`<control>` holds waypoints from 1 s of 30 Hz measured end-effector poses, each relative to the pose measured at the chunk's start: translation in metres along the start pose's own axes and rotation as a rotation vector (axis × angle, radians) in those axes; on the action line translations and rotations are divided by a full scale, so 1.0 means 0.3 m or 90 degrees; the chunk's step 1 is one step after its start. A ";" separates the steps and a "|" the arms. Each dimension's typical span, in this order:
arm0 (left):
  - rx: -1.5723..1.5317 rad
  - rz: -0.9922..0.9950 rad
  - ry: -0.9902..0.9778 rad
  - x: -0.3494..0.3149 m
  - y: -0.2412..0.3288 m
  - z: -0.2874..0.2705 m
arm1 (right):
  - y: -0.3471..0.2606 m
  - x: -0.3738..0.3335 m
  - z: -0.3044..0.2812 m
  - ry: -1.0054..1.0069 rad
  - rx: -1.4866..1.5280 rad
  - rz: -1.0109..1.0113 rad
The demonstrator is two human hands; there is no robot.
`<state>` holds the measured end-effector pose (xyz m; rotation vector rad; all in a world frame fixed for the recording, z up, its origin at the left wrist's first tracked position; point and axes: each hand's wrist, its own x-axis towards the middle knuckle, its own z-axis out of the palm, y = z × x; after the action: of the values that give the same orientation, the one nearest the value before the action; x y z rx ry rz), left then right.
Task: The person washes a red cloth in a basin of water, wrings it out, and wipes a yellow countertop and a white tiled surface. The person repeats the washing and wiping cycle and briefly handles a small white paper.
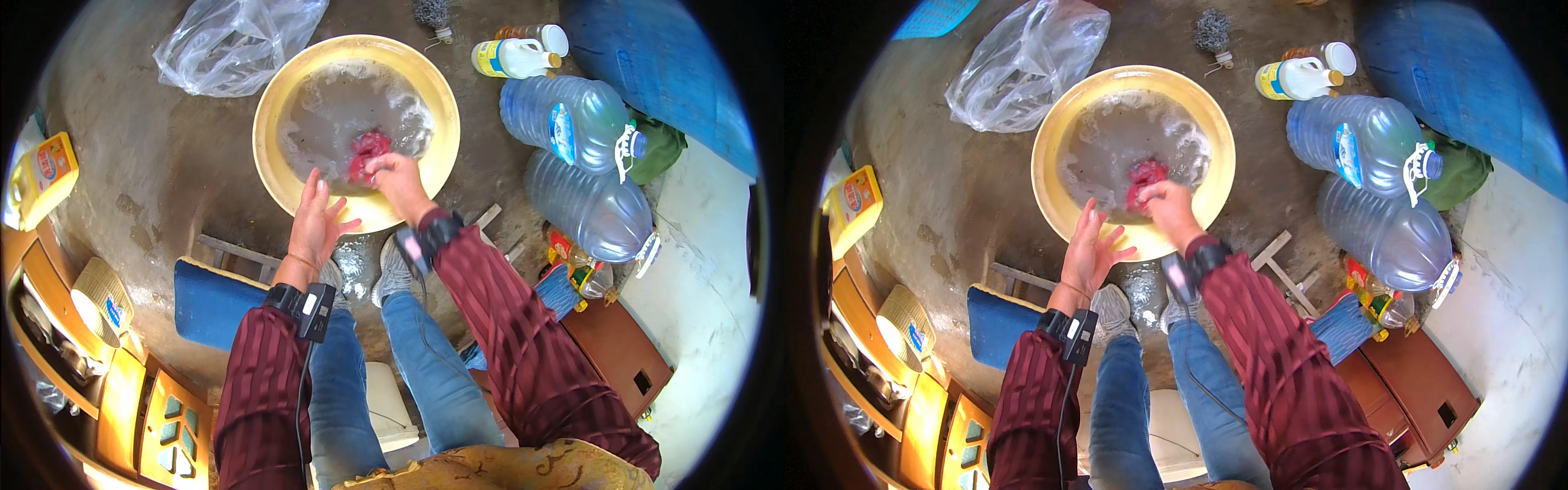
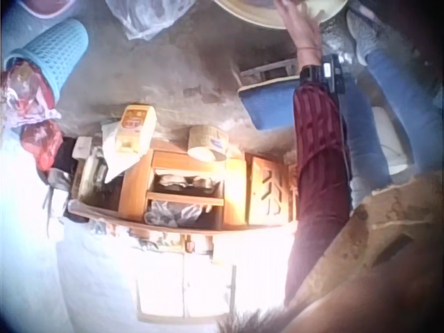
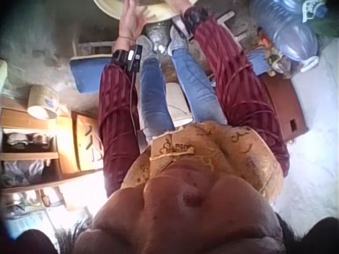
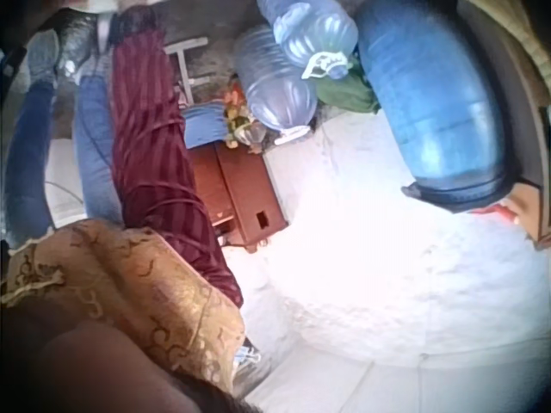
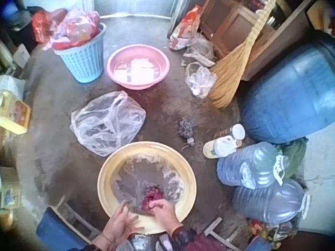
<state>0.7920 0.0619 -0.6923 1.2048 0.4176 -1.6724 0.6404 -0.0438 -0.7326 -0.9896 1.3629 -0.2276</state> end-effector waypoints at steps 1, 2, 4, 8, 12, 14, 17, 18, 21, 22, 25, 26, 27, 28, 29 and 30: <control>-0.037 -0.001 -0.004 0.017 0.001 0.011 | -0.023 -0.046 0.013 -0.024 0.054 0.040; -0.074 -0.003 -0.008 0.038 0.000 0.022 | -0.045 -0.099 0.015 -0.099 0.173 0.049; -0.165 0.011 -0.023 0.084 -0.013 0.038 | -0.073 -0.182 0.042 -0.184 0.253 0.006; -0.139 0.047 -0.045 0.130 -0.074 0.051 | -0.087 -0.205 0.101 -0.168 -0.029 -0.170; -0.109 0.077 -0.017 0.153 -0.091 0.047 | -0.067 -0.084 0.103 0.028 -0.333 -0.439; -0.051 0.113 0.006 0.161 -0.068 0.035 | -0.048 -0.020 0.092 0.029 -0.424 -0.379; -0.028 0.046 0.104 0.149 -0.037 0.019 | -0.016 0.066 0.092 0.235 -0.405 -0.234; -0.003 0.026 0.143 0.143 -0.031 0.017 | -0.005 0.090 0.102 0.290 -0.460 -0.220; 0.046 0.004 0.203 0.133 -0.027 0.019 | 0.007 0.147 0.122 0.306 -0.545 -0.204; 0.022 -0.007 0.194 0.138 -0.026 0.018 | 0.007 0.150 0.126 0.244 -0.573 -0.161; -0.091 -0.047 0.116 0.174 -0.017 0.007 | -0.020 0.106 0.134 -0.006 -0.137 -0.009; -0.142 -0.040 0.024 0.186 -0.012 -0.002 | -0.030 0.061 0.132 -0.045 0.043 -0.009; -0.197 -0.029 -0.058 0.197 -0.011 -0.009 | -0.043 0.019 0.137 -0.090 0.138 0.045; -0.214 0.005 -0.052 0.205 -0.016 -0.011 | -0.053 -0.031 0.139 -0.062 -0.002 -0.119; -0.186 0.006 -0.054 0.208 -0.020 -0.014 | -0.063 -0.066 0.145 -0.029 -0.159 -0.231; -0.158 0.004 -0.059 0.206 -0.030 -0.013 | -0.069 -0.090 0.153 -0.008 -0.145 -0.284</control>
<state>0.7856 0.0370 -0.7493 0.9421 0.5464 -1.6106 0.6823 -0.0175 -0.7039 -1.4816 1.1582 -0.4051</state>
